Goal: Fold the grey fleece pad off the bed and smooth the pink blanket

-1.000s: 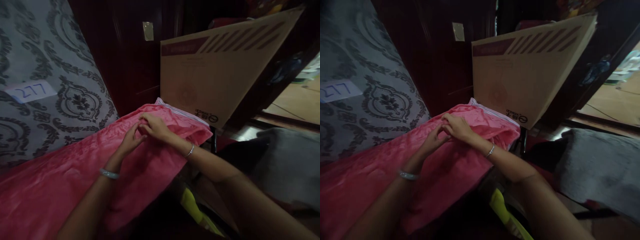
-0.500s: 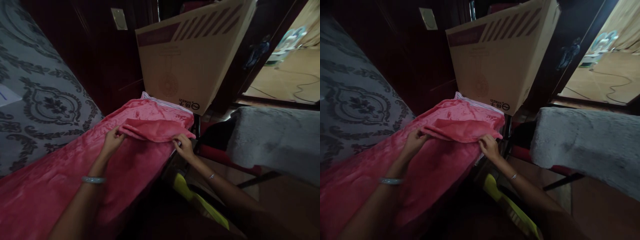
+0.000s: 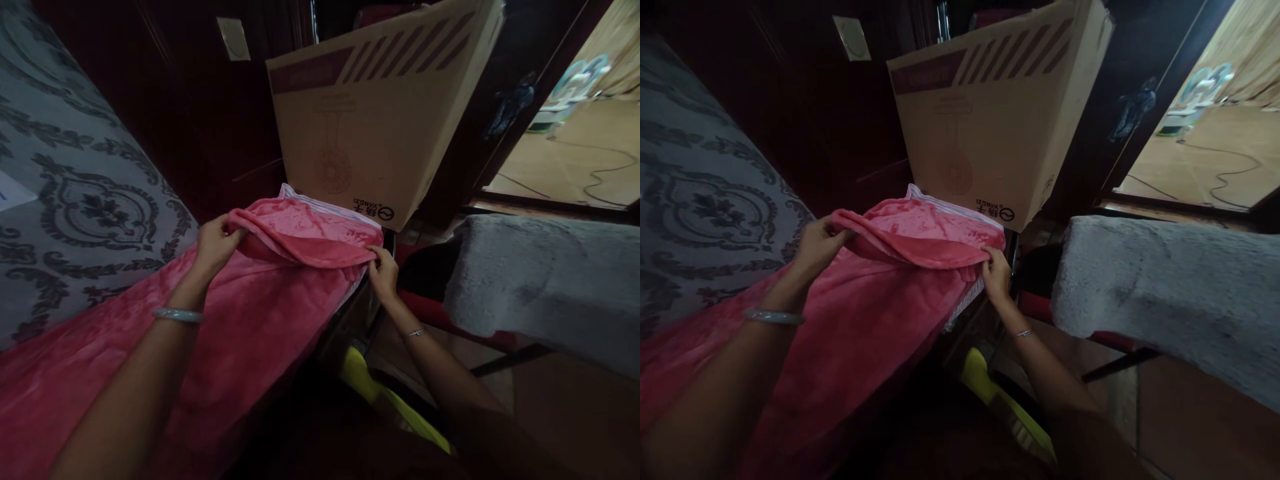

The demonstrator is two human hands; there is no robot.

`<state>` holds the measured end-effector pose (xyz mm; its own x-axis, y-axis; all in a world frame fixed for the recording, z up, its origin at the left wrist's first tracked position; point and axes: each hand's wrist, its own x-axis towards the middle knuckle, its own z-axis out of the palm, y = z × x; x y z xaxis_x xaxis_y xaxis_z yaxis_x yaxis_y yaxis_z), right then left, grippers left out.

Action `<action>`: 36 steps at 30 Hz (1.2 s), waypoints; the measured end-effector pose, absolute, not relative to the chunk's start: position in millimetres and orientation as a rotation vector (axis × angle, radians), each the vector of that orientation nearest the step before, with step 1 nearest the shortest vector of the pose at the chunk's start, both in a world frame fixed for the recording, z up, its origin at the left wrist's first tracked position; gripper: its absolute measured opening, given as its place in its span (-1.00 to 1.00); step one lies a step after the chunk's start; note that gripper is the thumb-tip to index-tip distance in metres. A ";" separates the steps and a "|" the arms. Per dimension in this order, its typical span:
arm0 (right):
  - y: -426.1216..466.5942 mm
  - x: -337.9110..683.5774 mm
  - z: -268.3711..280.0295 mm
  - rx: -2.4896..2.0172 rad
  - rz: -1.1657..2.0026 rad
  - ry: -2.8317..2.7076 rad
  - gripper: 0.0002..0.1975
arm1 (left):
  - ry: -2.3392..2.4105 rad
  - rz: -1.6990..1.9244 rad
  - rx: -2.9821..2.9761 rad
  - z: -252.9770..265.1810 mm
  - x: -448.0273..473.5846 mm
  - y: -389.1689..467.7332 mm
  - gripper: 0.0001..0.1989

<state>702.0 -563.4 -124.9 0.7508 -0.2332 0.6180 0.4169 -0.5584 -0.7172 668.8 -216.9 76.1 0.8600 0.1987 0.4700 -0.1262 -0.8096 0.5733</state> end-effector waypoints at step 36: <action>-527.5 684.9 -157.0 -1.880 -0.816 -0.241 -0.84 | 0.190 0.864 2.409 87.9 700.9 -222.9 -0.83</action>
